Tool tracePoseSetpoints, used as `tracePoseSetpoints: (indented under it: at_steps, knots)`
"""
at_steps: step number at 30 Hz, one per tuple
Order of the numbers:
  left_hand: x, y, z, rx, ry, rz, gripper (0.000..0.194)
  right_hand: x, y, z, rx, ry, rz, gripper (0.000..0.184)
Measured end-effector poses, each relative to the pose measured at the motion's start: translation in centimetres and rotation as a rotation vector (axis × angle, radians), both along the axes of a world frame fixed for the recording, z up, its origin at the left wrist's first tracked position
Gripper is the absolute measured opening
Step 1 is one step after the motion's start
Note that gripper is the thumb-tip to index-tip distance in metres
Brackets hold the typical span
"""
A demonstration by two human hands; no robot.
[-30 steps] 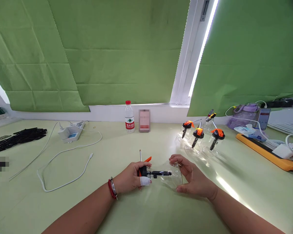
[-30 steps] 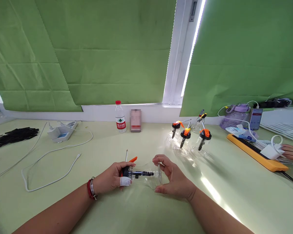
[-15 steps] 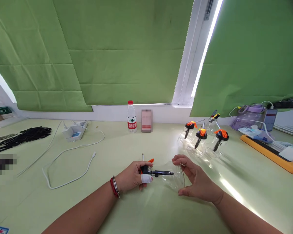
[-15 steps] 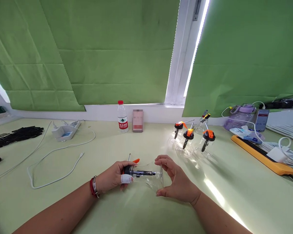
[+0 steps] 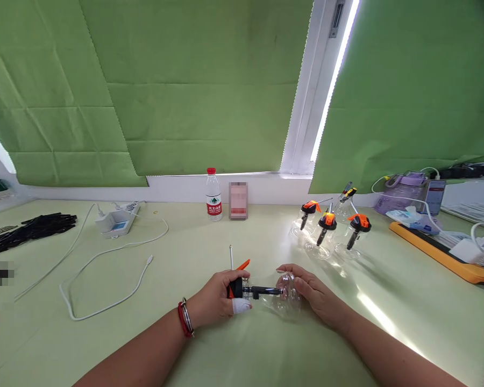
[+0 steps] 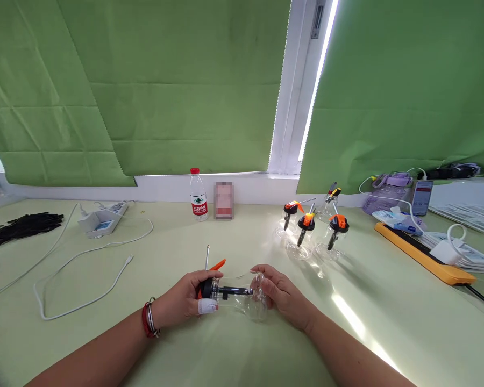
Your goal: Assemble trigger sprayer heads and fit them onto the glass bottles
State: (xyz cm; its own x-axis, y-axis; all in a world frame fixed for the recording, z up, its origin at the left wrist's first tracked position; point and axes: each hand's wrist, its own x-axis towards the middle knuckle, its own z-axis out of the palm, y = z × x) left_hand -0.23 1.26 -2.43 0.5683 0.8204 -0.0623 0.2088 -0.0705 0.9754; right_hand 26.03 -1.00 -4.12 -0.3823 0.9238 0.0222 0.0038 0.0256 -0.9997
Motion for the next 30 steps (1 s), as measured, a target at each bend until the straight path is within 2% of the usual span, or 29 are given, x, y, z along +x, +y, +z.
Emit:
tracePoseSetpoints:
  at_steps: [6,12,17,20,25,30]
  knots:
    - [0.6,-0.5,0.4,0.003,-0.012,0.007,0.061,-0.5,-0.3,0.8,-0.076,-0.013,-0.045,0.051]
    - [0.8,-0.6,0.2,0.03,-0.006,0.043,0.065,-1.1,-0.5,0.6,-0.159,0.04,-0.048,0.057]
    - [0.5,-0.3,0.2,-0.035,-0.016,0.062,0.059,-0.6,-0.5,0.6,-0.082,-0.021,-0.036,0.062]
    - [0.2,0.1,0.2,-0.029,-0.044,0.069,0.054,-0.1,-0.5,0.7,-0.003,0.038,0.006,0.06]
    - [-0.2,0.5,0.1,-0.006,-0.033,0.094,0.052,0.1,-0.5,0.6,0.1,0.107,0.102,0.084]
    - [0.0,0.3,0.1,-0.003,0.013,0.094,0.054,0.1,-0.5,0.0,0.01,0.096,0.093,0.08]
